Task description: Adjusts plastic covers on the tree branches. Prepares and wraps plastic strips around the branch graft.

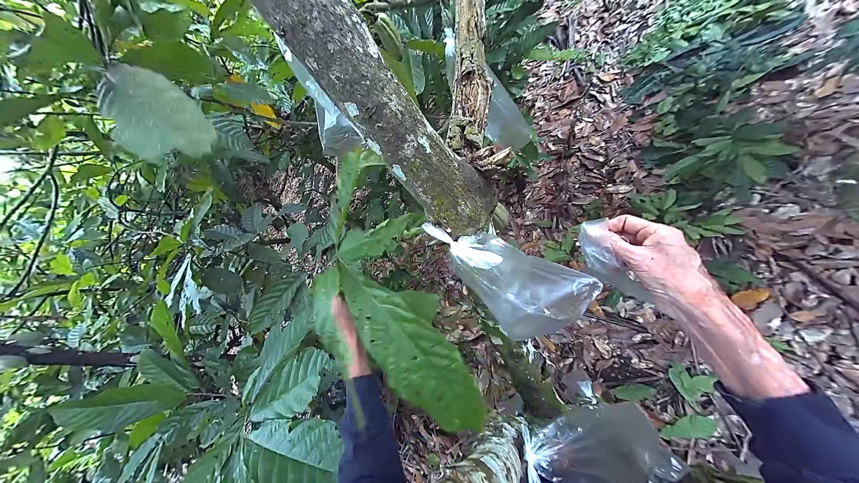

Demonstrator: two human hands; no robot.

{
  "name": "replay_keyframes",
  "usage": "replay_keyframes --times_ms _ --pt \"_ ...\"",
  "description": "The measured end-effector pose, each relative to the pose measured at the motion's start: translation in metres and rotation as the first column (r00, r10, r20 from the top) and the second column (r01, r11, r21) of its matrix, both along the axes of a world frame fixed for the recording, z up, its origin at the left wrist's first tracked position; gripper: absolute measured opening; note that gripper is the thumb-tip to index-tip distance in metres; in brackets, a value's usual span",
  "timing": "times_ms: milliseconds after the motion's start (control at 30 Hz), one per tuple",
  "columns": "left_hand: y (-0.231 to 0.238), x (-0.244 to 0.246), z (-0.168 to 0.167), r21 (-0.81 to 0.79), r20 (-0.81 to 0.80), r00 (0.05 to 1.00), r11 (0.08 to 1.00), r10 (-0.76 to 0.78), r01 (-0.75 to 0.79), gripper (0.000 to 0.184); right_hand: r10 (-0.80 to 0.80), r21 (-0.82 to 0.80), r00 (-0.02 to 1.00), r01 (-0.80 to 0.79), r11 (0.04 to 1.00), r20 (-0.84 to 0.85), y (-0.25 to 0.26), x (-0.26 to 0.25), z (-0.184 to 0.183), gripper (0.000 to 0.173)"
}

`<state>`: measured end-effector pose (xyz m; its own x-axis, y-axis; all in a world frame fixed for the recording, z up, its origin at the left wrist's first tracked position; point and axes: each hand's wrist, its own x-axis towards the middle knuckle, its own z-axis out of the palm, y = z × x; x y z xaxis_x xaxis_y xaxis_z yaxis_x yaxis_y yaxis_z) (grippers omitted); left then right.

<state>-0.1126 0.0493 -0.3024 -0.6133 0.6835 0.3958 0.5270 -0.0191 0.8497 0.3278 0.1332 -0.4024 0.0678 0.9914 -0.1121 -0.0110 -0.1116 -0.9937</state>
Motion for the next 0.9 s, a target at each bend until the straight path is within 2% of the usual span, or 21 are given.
replay_keyframes --times_ms 33,67,133,167,200,267,333,433,500,533,567,600,633,667,700,733,767,800,833,867,900 --pt "-0.011 0.011 0.003 -0.029 -0.052 0.998 0.999 0.028 -0.03 0.037 0.003 0.002 1.0 -0.003 1.0 0.006 0.0 0.0 -0.001 0.014" --pt "-0.02 0.033 0.014 -0.149 -0.058 0.996 0.986 0.072 -0.079 0.041 0.002 0.002 1.0 -0.002 1.0 0.01 0.0 -0.001 -0.001 0.013" --pt "-0.018 0.078 0.033 -0.37 0.109 0.944 0.894 0.311 -0.253 0.042 0.001 -0.001 1.0 -0.001 1.0 0.009 0.0 -0.002 0.0 0.013" --pt "-0.021 0.088 0.036 -0.489 0.148 0.91 0.829 0.387 -0.273 0.039 0.005 -0.001 1.0 -0.005 1.0 0.008 0.0 -0.003 0.0 0.012" --pt "-0.031 0.079 0.011 -0.481 0.053 0.917 0.815 0.395 -0.323 0.033 0.007 0.001 1.0 -0.007 1.0 0.009 0.001 -0.003 -0.002 0.013" --pt "-0.058 0.031 -0.073 -0.35 -0.09 0.972 0.907 0.217 -0.235 0.029 0.016 -0.001 1.0 -0.016 1.0 0.016 0.002 -0.004 -0.005 0.014" --pt "-0.075 0.0 -0.132 -0.36 0.025 0.999 0.933 0.031 -0.02 0.034 0.021 -0.006 1.0 -0.021 1.0 0.011 0.002 -0.004 -0.008 0.014" --pt "-0.085 -0.004 -0.16 -0.507 0.217 0.975 0.849 -0.039 0.147 0.036 0.026 0.001 1.0 -0.026 1.0 0.004 0.001 -0.005 -0.008 0.015" --pt "-0.086 -0.007 -0.157 -0.533 0.182 0.977 0.823 -0.115 0.196 0.032 0.024 0.009 0.999 -0.024 1.0 0.029 0.002 -0.003 -0.01 0.017" --pt "-0.083 -0.003 -0.142 -0.551 0.123 0.984 0.817 -0.126 0.173 0.029 0.021 0.01 0.999 -0.022 1.0 0.042 0.002 -0.002 -0.01 0.017" --pt "-0.074 0.013 -0.106 -0.662 0.091 0.995 0.744 -0.034 0.086 0.025 0.02 0.008 0.999 -0.02 1.0 0.045 0.002 0.0 -0.008 0.017" --pt "-0.061 0.018 -0.072 -0.779 0.07 0.995 0.627 0.065 0.014 0.026 0.019 0.006 0.999 -0.019 1.0 0.04 0.001 0.001 -0.006 0.016" --pt "-0.05 0.005 -0.056 -0.81 0.071 0.991 0.587 0.115 -0.01 0.028 0.013 0.007 0.999 -0.013 1.0 0.032 0.0 0.002 -0.005 0.016" --pt "-0.055 -0.043 -0.095 -0.472 -0.125 0.992 0.881 -0.026 -0.037 0.021 0.01 0.012 1.0 -0.01 1.0 0.016 0.0 0.002 -0.005 0.015" --pt "-0.045 -0.09 -0.124 -0.083 -0.271 0.96 0.995 -0.069 0.048 0.022 0.005 0.013 1.0 -0.005 1.0 0.005 0.0 0.002 -0.005 0.015" --pt "-0.035 -0.089 -0.073 -0.317 -0.036 0.998 0.947 0.043 -0.052 0.026 0.001 0.014 1.0 -0.001 1.0 -0.001 0.0 0.002 -0.005 0.015" --pt "-0.037 -0.093 -0.027 -0.41 0.017 1.0 0.912 -0.006 0.012 0.037 -0.004 0.015 1.0 0.004 1.0 -0.003 0.0 0.002 -0.006 0.016" --pt "-0.031 -0.071 0.017 -0.4 -0.047 0.999 0.917 -0.003 -0.016 0.041 -0.008 0.015 1.0 0.008 1.0 -0.004 0.0 0.002 -0.007 0.016" --pt "-0.016 -0.03 0.064 -0.393 -0.18 0.982 0.911 0.056 -0.124 0.038 -0.008 0.014 1.0 0.008 1.0 0.001 0.0 0.001 -0.009 0.017" --pt "0.008 0.031 0.119 -0.479 -0.254 0.953 0.834 0.168 -0.274 0.038 -0.005 0.01 1.0 0.005 1.0 0.01 0.0 0.0 -0.009 0.017" --pt "0.035 0.107 0.18 -0.62 -0.28 0.923 0.684 0.264 -0.384 0.04 -0.002 0.007 1.0 0.001 1.0 0.015 0.0 -0.002 -0.01 0.018"
